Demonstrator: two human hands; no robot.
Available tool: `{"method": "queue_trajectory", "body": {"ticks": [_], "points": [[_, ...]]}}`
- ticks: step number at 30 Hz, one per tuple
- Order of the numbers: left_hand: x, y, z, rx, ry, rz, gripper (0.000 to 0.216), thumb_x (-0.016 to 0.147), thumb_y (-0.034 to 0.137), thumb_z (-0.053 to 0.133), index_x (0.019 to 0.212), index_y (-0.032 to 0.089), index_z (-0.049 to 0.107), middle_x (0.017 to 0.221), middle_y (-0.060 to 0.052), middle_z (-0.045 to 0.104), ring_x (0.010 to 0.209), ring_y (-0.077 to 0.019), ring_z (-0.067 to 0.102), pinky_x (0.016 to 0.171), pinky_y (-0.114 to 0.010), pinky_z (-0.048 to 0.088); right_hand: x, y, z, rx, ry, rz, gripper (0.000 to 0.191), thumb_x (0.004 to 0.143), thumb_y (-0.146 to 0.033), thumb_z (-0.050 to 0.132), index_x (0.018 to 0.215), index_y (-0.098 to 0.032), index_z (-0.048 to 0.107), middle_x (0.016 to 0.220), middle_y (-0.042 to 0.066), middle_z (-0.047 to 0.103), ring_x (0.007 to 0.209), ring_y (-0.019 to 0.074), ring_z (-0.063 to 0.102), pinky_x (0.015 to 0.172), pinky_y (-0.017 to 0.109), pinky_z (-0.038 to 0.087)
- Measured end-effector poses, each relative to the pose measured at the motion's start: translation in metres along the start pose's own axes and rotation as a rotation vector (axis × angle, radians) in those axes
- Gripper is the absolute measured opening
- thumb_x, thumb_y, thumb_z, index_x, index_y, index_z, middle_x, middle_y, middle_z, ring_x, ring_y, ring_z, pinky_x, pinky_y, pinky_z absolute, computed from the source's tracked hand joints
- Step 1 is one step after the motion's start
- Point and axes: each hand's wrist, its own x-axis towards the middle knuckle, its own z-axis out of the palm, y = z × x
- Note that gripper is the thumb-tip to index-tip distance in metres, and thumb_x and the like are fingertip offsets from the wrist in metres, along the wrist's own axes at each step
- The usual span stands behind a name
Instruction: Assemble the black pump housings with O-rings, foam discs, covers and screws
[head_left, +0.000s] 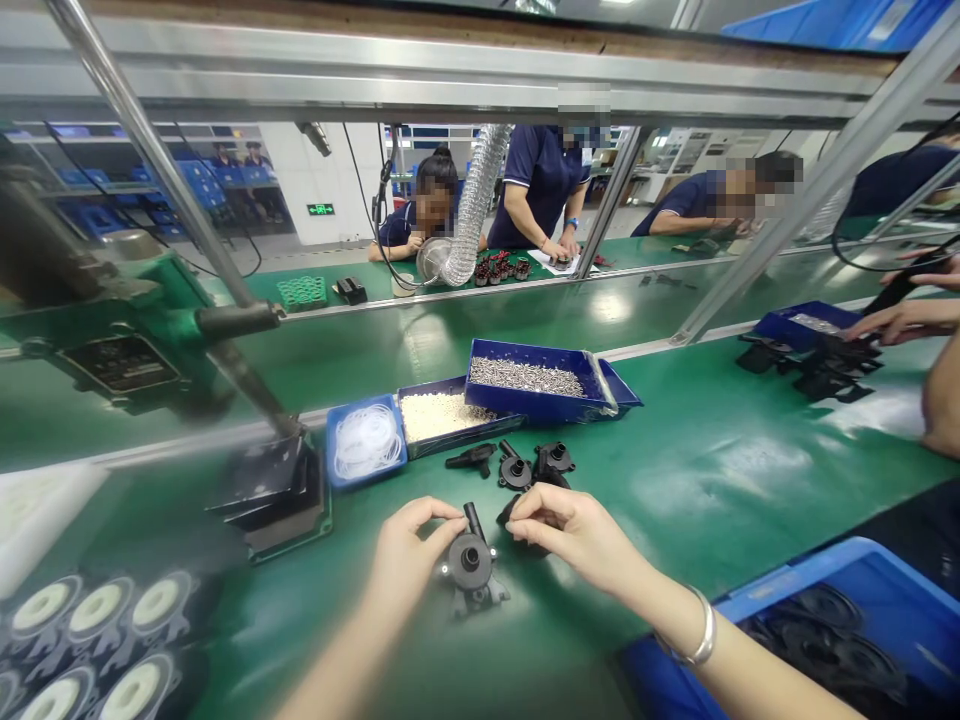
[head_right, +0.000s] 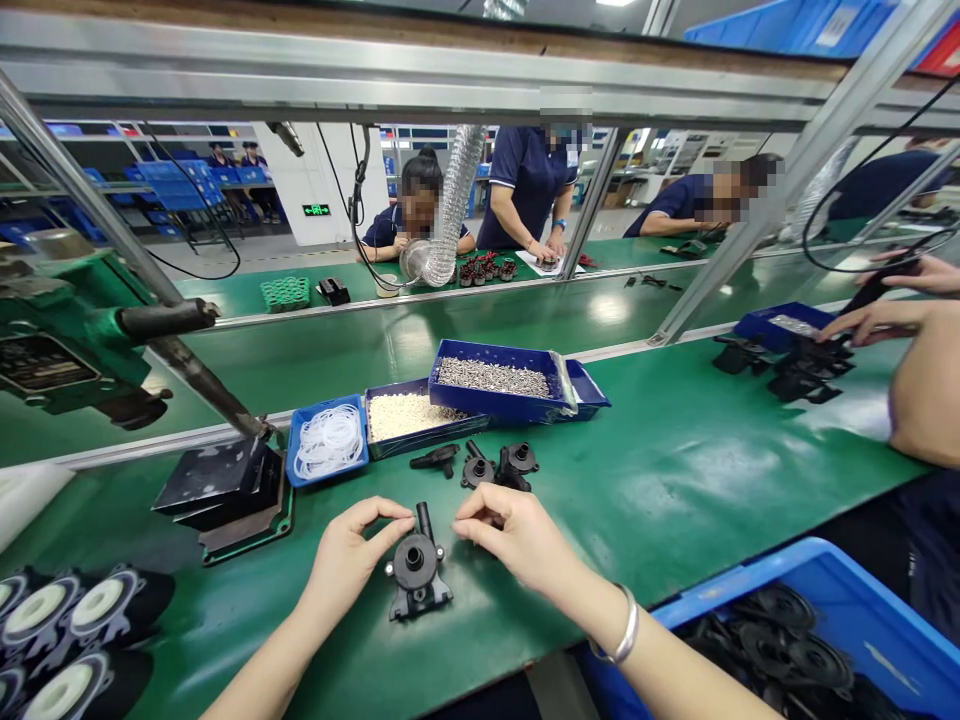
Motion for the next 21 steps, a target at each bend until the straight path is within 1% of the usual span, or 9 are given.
{"method": "queue_trajectory", "body": {"ticks": [2, 5, 8, 10, 12, 14, 16, 19, 21], "points": [[0.000, 0.000, 0.000, 0.044, 0.000, 0.089, 0.012, 0.083, 0.030, 0.066, 0.078, 0.022, 0.072, 0.085, -0.002, 0.073, 0.085, -0.0188, 0.068, 0.080, -0.032, 0.053, 0.000, 0.002, 0.002, 0.008, -0.004, 0.001, 0.023, 0.088, -0.039, 0.065, 0.083, -0.016, 0.066, 0.080, 0.003, 0.067, 0.074, 0.0140, 0.062, 0.067, 0.024, 0.052], [0.001, 0.000, -0.003, 0.132, -0.039, 0.238, 0.012, 0.086, 0.024, 0.062, 0.081, 0.022, 0.072, 0.086, -0.002, 0.072, 0.084, -0.0162, 0.068, 0.078, -0.029, 0.055, -0.001, 0.003, 0.005, 0.021, -0.010, -0.010, 0.024, 0.088, -0.040, 0.065, 0.082, -0.016, 0.065, 0.080, 0.003, 0.067, 0.074, 0.0143, 0.062, 0.068, 0.024, 0.051], [0.003, -0.003, -0.009, 0.301, -0.097, 0.444, 0.017, 0.092, 0.022, 0.055, 0.091, 0.021, 0.072, 0.091, -0.004, 0.073, 0.084, -0.0149, 0.069, 0.075, -0.026, 0.057, -0.003, 0.003, 0.008, 0.003, -0.001, -0.037, 0.023, 0.088, -0.039, 0.065, 0.081, -0.017, 0.065, 0.081, 0.002, 0.067, 0.075, 0.0141, 0.062, 0.068, 0.024, 0.050], [0.004, -0.005, -0.014, 0.411, -0.153, 0.572, 0.020, 0.094, 0.021, 0.051, 0.099, 0.022, 0.070, 0.096, -0.005, 0.074, 0.087, -0.0154, 0.070, 0.077, -0.027, 0.058, -0.005, 0.002, 0.011, -0.042, 0.014, -0.076, 0.021, 0.088, -0.037, 0.065, 0.080, -0.018, 0.064, 0.081, 0.002, 0.068, 0.076, 0.0142, 0.062, 0.070, 0.024, 0.049], [0.005, -0.007, -0.019, 0.497, -0.193, 0.651, 0.023, 0.095, 0.019, 0.048, 0.104, 0.021, 0.069, 0.098, -0.005, 0.075, 0.090, -0.0162, 0.071, 0.081, -0.029, 0.059, -0.007, 0.002, 0.015, -0.082, 0.022, -0.120, 0.019, 0.089, -0.034, 0.065, 0.079, -0.018, 0.064, 0.082, 0.002, 0.067, 0.077, 0.0141, 0.063, 0.072, 0.025, 0.048], [0.005, -0.008, -0.022, 0.553, -0.205, 0.692, 0.024, 0.095, 0.017, 0.046, 0.105, 0.019, 0.067, 0.099, -0.005, 0.075, 0.089, -0.0166, 0.071, 0.081, -0.030, 0.060, -0.008, 0.002, 0.017, -0.100, 0.019, -0.151, 0.018, 0.090, -0.033, 0.064, 0.079, -0.018, 0.063, 0.082, 0.002, 0.067, 0.077, 0.0139, 0.062, 0.072, 0.025, 0.047], [0.002, -0.006, -0.024, 0.590, -0.231, 0.702, 0.025, 0.095, 0.016, 0.046, 0.110, 0.018, 0.065, 0.104, -0.006, 0.075, 0.093, -0.0180, 0.071, 0.084, -0.033, 0.060, -0.009, 0.002, 0.020, -0.107, 0.020, -0.175, 0.017, 0.091, -0.032, 0.063, 0.080, -0.018, 0.062, 0.082, 0.002, 0.067, 0.077, 0.0138, 0.062, 0.071, 0.025, 0.048], [-0.006, 0.001, -0.026, 0.591, -0.239, 0.654, 0.032, 0.094, 0.013, 0.042, 0.120, 0.019, 0.060, 0.114, -0.007, 0.072, 0.103, -0.0192, 0.069, 0.091, -0.036, 0.059, -0.012, 0.000, 0.023, -0.119, 0.032, -0.261, 0.016, 0.093, -0.029, 0.061, 0.081, -0.018, 0.060, 0.082, 0.002, 0.065, 0.077, 0.0134, 0.062, 0.071, 0.025, 0.048], [-0.012, 0.005, -0.027, 0.539, -0.245, 0.594, 0.034, 0.092, 0.014, 0.043, 0.122, 0.020, 0.057, 0.119, -0.009, 0.069, 0.109, -0.0194, 0.067, 0.094, -0.035, 0.057, -0.015, -0.002, 0.027, -0.129, 0.035, -0.350, 0.013, 0.093, -0.026, 0.060, 0.083, -0.019, 0.060, 0.082, 0.002, 0.064, 0.078, 0.0130, 0.061, 0.071, 0.025, 0.048]]}}
